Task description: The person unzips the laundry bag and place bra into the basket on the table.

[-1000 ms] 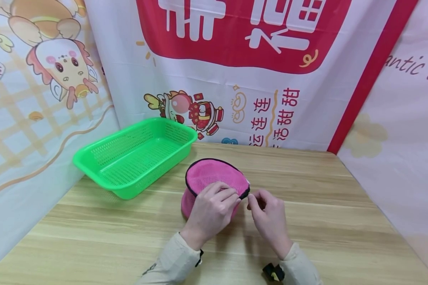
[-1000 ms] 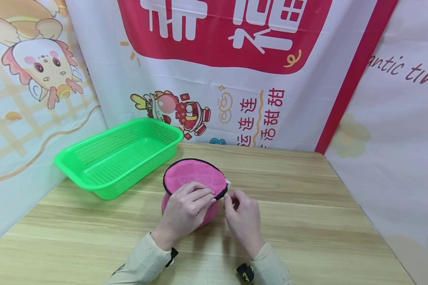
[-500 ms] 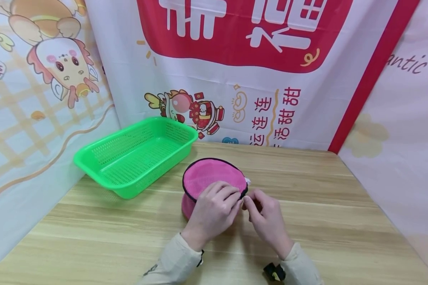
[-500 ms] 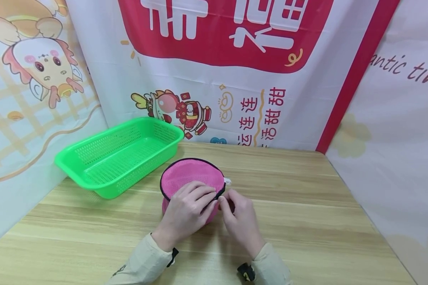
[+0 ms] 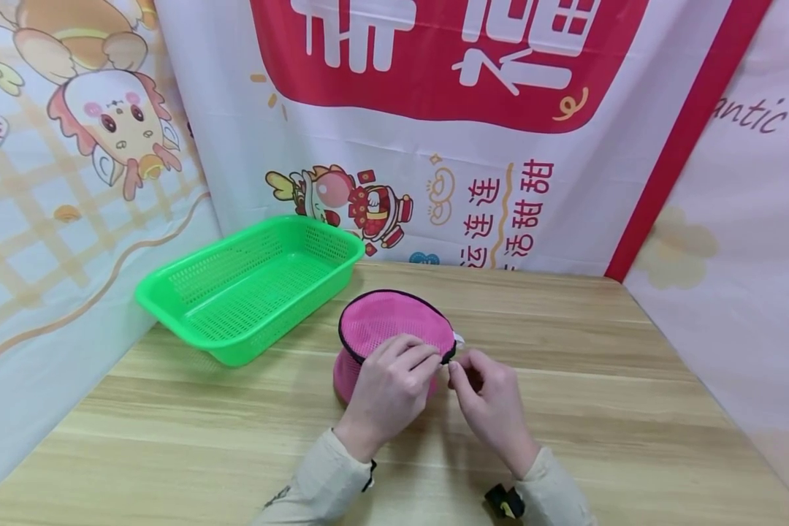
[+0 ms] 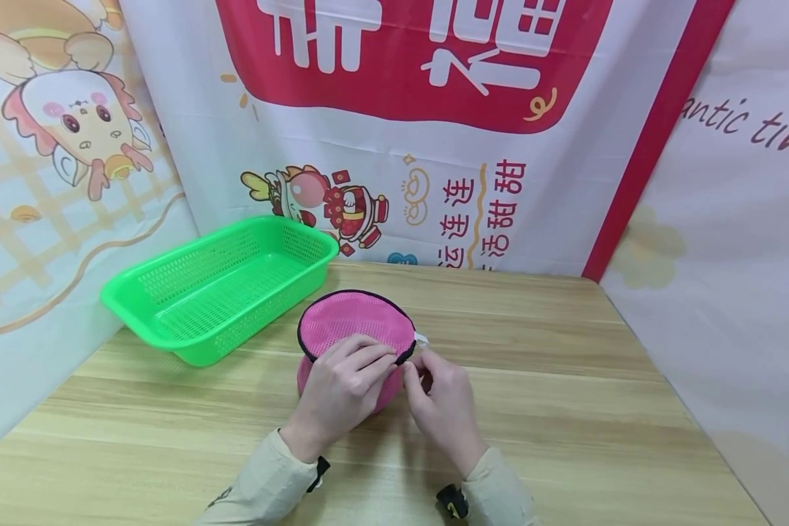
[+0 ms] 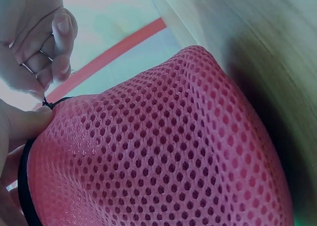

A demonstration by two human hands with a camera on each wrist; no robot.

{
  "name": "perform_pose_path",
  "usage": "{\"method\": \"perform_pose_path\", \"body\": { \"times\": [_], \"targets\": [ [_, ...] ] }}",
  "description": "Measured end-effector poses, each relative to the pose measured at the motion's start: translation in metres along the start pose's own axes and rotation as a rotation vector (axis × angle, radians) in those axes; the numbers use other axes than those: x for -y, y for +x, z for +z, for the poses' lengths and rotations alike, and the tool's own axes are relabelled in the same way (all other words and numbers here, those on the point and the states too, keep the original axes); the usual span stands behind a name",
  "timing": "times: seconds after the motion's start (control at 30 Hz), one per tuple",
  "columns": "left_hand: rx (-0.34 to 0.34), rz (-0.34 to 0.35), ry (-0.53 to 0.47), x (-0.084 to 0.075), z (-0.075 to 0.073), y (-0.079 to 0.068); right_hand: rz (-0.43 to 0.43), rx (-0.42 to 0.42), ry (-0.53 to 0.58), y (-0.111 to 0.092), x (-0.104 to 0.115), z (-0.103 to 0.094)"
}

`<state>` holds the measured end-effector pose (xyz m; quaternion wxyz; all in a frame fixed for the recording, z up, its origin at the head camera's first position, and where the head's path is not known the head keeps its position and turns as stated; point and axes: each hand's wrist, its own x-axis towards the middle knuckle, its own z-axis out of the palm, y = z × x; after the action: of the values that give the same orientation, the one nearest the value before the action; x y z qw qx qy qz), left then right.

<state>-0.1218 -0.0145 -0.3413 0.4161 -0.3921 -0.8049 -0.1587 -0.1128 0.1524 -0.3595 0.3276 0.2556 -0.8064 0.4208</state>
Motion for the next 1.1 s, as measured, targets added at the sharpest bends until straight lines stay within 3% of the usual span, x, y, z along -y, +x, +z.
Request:
{"method": "perform_pose_path", "body": {
  "times": [0.63,1.1],
  "targets": [
    [-0.029,0.015,0.012,0.0001,0.0011,0.0000,0.088,-0.028,-0.064,-0.0003,0.0029,-0.0023],
    [-0.031,0.010,0.010,0.0000,0.0019,-0.0008,0.096,-0.044,-0.056,-0.0009,-0.0007,-0.0018]
  ]
}}
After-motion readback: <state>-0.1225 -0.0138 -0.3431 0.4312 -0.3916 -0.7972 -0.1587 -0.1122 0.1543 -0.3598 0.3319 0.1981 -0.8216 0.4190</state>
